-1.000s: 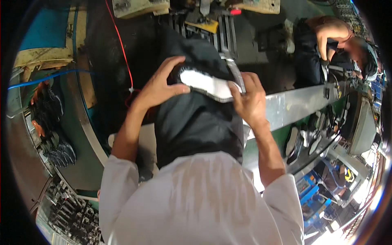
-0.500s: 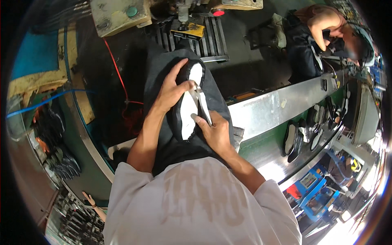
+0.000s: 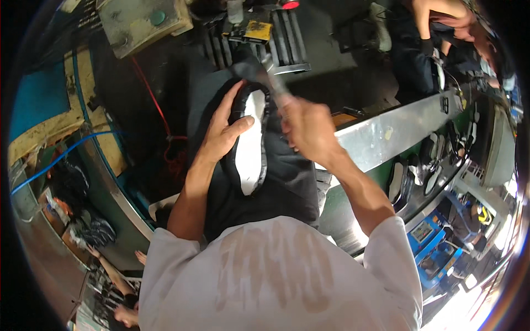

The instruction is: The person assembles black shoes by pressing the white sole onto the shoe upper using a hydraulic machine. They repeatedly pick up shoes and soles, align them, and press them together. The person also uses pliers to trim excess material from the shoe edges and places the finished shoes on a nearby table.

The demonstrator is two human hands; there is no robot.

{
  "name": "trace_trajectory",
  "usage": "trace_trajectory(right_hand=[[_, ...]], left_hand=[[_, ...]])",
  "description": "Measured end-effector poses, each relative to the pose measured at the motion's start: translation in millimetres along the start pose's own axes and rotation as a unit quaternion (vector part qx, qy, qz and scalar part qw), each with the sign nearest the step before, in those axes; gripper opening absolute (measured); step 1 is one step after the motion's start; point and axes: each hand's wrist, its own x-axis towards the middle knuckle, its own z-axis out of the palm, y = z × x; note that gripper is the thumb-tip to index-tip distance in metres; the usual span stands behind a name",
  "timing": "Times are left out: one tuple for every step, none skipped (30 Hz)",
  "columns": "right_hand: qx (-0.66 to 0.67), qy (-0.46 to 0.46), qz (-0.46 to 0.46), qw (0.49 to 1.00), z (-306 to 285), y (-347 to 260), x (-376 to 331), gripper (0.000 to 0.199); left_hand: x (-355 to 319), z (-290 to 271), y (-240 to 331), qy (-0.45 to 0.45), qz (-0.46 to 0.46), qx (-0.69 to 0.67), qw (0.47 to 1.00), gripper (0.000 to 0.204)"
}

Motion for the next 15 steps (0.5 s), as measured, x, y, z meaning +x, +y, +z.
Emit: trace_trajectory(right_hand=[[0.064, 0.035, 0.002, 0.997, -8, -23, -8, 0.050], [0.166, 0.089, -0.042, 0.981, -16, -50, -13, 0.043], [0.195, 0.140, -0.119, 0.963, -7, -37, -15, 0.040], [0.220, 0.178, -0.199, 0.938, 4, -20, -15, 0.036], [0.305, 0.194, -0.178, 0.915, 27, 5, -22, 0.036], [-0.155, 0.062, -0.204, 0.965, 26, 41, -17, 0.039], [-0.079, -0.018, -0.040, 0.996, 28, 35, -18, 0.036], [-0.029, -0.074, 0.128, 0.989, 28, 28, -14, 0.034], [-0.021, -0.089, 0.136, 0.986, 9, 9, -6, 0.032], [0.018, -0.026, 0.034, 0.999, -2, -6, -2, 0.029], [0.056, 0.047, -0.043, 0.996, -11, -20, -9, 0.028], [0.113, 0.126, -0.125, 0.978, -17, -37, -1, 0.037], [0.044, 0.164, -0.148, 0.974, -15, -28, -3, 0.040], [-0.025, 0.206, -0.169, 0.964, -11, -16, -2, 0.043], [-0.084, 0.239, -0.179, 0.951, 7, 17, -3, 0.041]], left_hand=[[0, 2, 7, -0.002, -0.012, -0.009, 1.000, 0.086], [-5, 5, 9, -0.007, -0.026, -0.017, 0.999, 0.086], [-5, 5, 7, -0.011, -0.028, -0.018, 0.999, 0.086], [-4, 4, 3, -0.008, -0.024, -0.017, 1.000, 0.085], [-4, 6, 4, -0.009, -0.020, -0.020, 1.000, 0.085], [-4, 7, 10, -0.009, -0.048, -0.045, 0.998, 0.085], [-4, 7, 9, -0.014, -0.040, -0.038, 0.998, 0.085], [-6, 6, 8, -0.019, -0.032, -0.030, 0.999, 0.086], [-4, 5, 5, -0.010, -0.026, -0.022, 0.999, 0.086], [-6, 5, -1, -0.007, -0.037, -0.023, 0.999, 0.087], [-16, 9, -7, -0.008, -0.048, -0.011, 0.999, 0.088], [-7, 8, -5, -0.004, -0.035, 0.009, 0.999, 0.089], [-2, 8, -2, 0.002, -0.022, 0.029, 0.999, 0.090], [-9, 10, -3, 0.006, -0.013, 0.054, 0.998, 0.094], [-11, 14, 0, 0.002, -0.026, 0.084, 0.996, 0.095]])
